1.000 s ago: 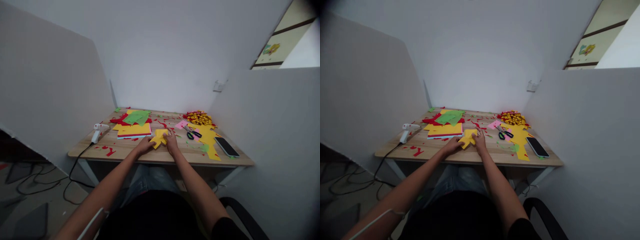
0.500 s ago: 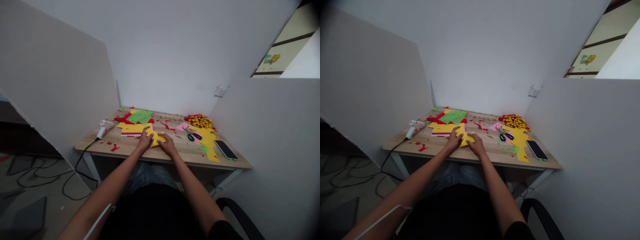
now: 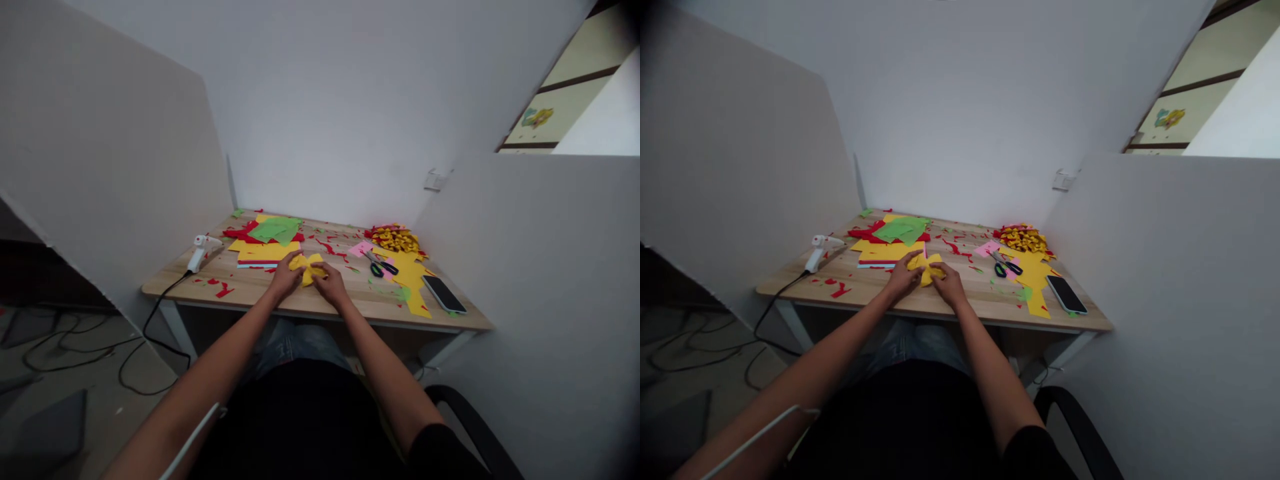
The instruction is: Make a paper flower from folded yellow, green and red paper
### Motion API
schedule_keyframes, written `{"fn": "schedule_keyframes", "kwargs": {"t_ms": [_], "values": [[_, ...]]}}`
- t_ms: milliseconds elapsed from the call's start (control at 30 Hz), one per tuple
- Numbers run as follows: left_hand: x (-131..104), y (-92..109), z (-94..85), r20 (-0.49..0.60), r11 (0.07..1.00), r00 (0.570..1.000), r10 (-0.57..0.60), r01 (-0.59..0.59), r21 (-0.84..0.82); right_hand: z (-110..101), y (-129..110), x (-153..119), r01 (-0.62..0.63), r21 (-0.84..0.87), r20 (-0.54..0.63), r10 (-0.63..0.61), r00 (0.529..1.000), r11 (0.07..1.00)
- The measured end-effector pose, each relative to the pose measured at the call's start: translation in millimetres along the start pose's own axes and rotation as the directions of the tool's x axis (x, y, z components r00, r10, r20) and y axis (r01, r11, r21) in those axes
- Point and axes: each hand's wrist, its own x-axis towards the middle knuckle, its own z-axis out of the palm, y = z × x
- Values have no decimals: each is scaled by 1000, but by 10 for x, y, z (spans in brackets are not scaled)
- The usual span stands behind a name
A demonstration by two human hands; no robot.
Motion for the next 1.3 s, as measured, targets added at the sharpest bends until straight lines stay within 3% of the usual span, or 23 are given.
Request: {"fn": "schedule_keyframes", "kwargs": {"t_ms": [267,500,700,800,1300], "values": [[-63,-27,55,108,995,993,-56,64,-71,-41,55,50,-13,66,-41,15,999,998],[39,-21,-24,15,990,999,-41,43,-137,0,35,43,-42,85,-55,47,997,995],[44,-93,25,198,997,978,-64,70,-22,18,25,43,-31,147,-111,47,993,989],[40,-145,13,239,997,968,-75,66,45,11,10,42,-23,166,-126,45,991,986],[61,-235,-27,207,992,972,-110,95,84,8,-1,24,14,122,-139,3,990,992]]}}
